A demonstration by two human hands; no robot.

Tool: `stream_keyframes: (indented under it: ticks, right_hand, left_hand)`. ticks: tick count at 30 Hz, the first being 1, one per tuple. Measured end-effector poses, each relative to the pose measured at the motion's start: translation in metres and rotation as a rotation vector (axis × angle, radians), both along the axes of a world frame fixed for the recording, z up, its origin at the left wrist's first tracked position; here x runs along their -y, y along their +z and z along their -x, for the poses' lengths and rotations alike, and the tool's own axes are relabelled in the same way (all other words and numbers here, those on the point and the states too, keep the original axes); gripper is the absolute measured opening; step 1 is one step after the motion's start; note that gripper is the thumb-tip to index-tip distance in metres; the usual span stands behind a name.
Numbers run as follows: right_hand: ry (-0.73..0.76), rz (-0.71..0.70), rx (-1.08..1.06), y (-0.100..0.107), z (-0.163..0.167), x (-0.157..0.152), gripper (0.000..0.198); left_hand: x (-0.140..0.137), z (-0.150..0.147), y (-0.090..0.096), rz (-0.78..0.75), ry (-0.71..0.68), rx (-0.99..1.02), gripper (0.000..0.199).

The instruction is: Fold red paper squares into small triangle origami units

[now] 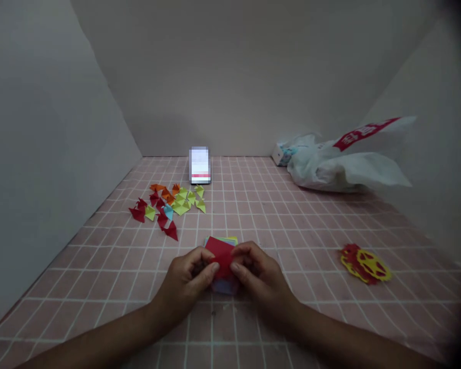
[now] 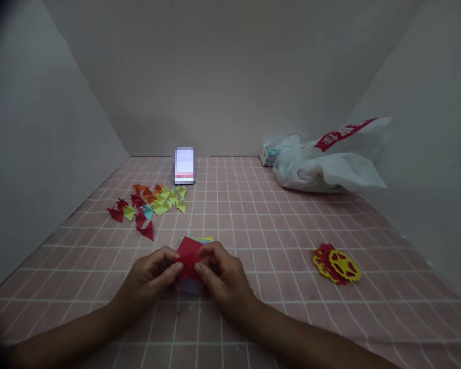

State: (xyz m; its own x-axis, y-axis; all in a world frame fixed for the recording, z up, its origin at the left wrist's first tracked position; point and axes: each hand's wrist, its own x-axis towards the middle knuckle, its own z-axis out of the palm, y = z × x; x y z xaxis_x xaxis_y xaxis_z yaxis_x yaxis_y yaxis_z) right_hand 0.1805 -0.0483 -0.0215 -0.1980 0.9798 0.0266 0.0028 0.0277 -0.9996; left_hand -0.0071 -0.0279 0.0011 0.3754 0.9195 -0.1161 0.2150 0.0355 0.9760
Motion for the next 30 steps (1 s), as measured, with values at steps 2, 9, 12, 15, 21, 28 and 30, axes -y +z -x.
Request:
stream_keyframes:
  ticks: [2,9,12,15,21,28,30]
  right_hand:
    - [0.017,-0.056,0.043,0.0012,-0.0017,0.0008,0.007]
    - [0.017,-0.205,0.15,0.0023,-0.0024,0.001,0.008]
    - [0.005,-0.229,0.171,0.0015,-0.003,0.0011,0.008]
    - [0.002,-0.241,0.176,0.0002,-0.0036,0.0014,0.008]
    - [-0.019,-0.268,0.208,-0.0016,-0.0046,0.0002,0.013]
    - [-0.014,-0.302,0.247,0.0002,-0.0051,0.0,0.014]
    - [-0.018,-0.3,0.232,0.0012,-0.005,0.0005,0.016]
  left_hand:
    - [0.0001,-0.0006,-0.0003,0.016,0.009,0.035,0.016]
    - [-0.0001,-0.002,-0.0023,-0.001,0.026,0.137,0.021]
    - [0.0002,-0.0025,-0.0011,-0.018,0.03,0.137,0.021]
    - [-0.0002,-0.0027,-0.0011,-0.022,0.04,0.141,0.018]
    - [-0.0003,-0.0021,-0.0025,-0.026,0.057,0.142,0.012]
    - [0.0007,-0.0017,-0.0011,-0.068,0.071,0.111,0.018]
    - [-0.0001,-0.0016,-0.0011,-0.083,0.071,0.097,0.019]
